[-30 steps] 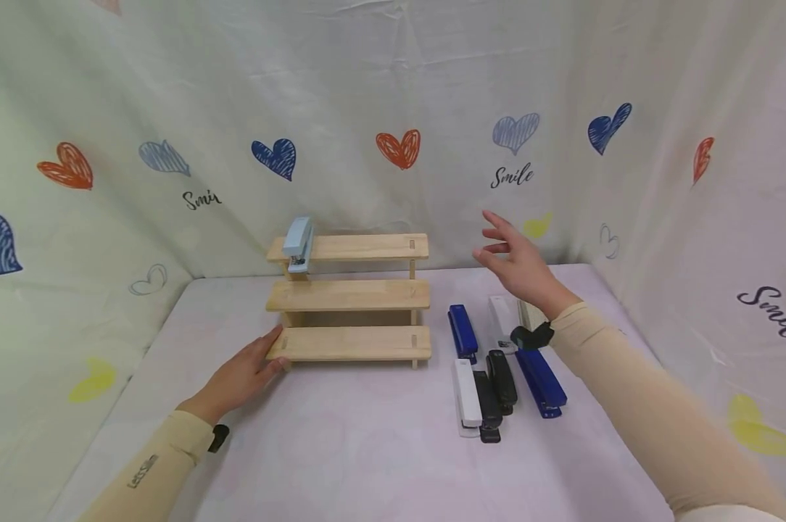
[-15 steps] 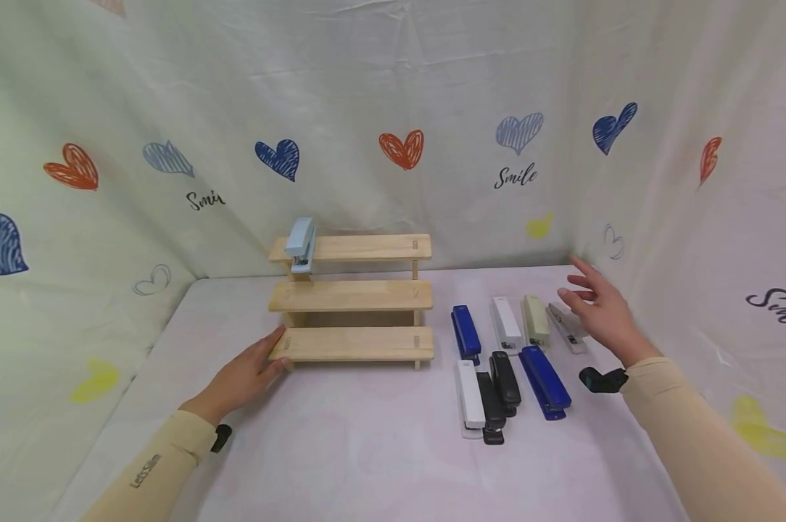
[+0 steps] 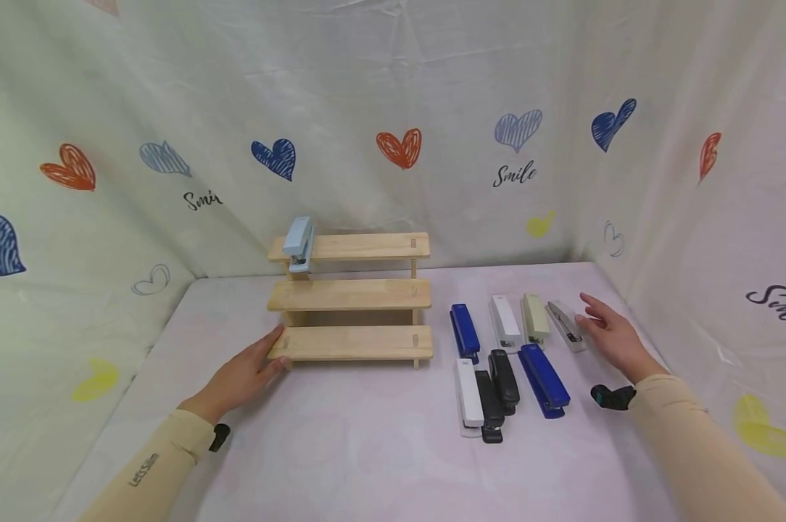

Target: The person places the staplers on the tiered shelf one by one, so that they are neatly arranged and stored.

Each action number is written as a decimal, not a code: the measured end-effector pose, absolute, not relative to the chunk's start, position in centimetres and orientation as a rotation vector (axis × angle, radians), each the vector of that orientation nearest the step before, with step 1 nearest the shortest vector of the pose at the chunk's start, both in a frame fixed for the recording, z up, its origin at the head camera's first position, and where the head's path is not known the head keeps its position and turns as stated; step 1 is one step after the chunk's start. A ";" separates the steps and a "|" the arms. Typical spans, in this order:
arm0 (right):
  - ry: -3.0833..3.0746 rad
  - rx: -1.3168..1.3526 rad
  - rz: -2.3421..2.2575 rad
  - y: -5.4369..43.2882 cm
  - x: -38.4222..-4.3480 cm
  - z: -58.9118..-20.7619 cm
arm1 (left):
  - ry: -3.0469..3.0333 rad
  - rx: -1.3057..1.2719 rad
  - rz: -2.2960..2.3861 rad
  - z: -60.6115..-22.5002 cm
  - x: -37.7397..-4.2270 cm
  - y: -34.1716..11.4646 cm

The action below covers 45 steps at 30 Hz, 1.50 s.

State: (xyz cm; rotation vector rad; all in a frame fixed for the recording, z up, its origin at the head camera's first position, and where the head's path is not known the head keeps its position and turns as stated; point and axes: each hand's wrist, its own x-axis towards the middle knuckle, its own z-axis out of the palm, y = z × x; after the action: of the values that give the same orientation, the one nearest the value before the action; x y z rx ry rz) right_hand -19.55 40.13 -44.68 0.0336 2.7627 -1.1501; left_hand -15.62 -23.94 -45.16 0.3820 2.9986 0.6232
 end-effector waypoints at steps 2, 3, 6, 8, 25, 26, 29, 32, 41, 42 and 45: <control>2.705 0.015 -1.144 40.3 -19.6 -45.0 | 3.004 0.394 0.629 -45.3 -15.7 -23.9; 2.690 0.015 -1.140 40.3 -19.6 -45.1 | 3.008 0.400 0.631 -45.3 -15.7 -23.9; 2.665 0.009 -1.120 40.3 -19.6 -45.4 | 3.017 0.423 0.642 -45.4 -15.7 -23.8; 2.662 -0.010 -1.097 40.3 -19.8 -45.3 | 3.018 0.430 0.639 -45.4 -15.7 -23.7; 2.577 -0.068 -1.079 39.8 -20.5 -44.4 | 3.000 0.414 0.642 -45.6 -15.8 -24.2; 2.576 -0.074 -1.083 39.8 -20.5 -44.4 | 2.997 0.411 0.644 -45.6 -15.8 -24.2; 2.584 -0.090 -1.077 40.0 -20.5 -44.4 | 2.992 0.406 0.650 -45.5 -15.7 -24.1; 2.596 -0.098 -1.068 40.1 -20.5 -44.4 | 2.988 0.402 0.655 -45.4 -15.6 -24.1; 2.591 -0.071 -1.072 40.3 -20.3 -44.6 | 2.991 0.391 0.648 -45.5 -15.7 -24.1; 2.593 -0.065 -1.069 40.3 -20.3 -44.6 | 2.990 0.389 0.649 -45.6 -15.7 -24.2; 2.600 -0.057 -1.071 40.3 -20.3 -44.8 | 2.988 0.387 0.651 -45.5 -15.7 -24.1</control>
State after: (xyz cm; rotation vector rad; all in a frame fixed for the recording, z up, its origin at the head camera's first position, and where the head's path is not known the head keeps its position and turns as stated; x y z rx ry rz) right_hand -20.30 40.33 -44.76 -0.0571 2.6002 -1.0705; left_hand -15.70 -24.12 -45.49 0.3869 2.9878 0.6513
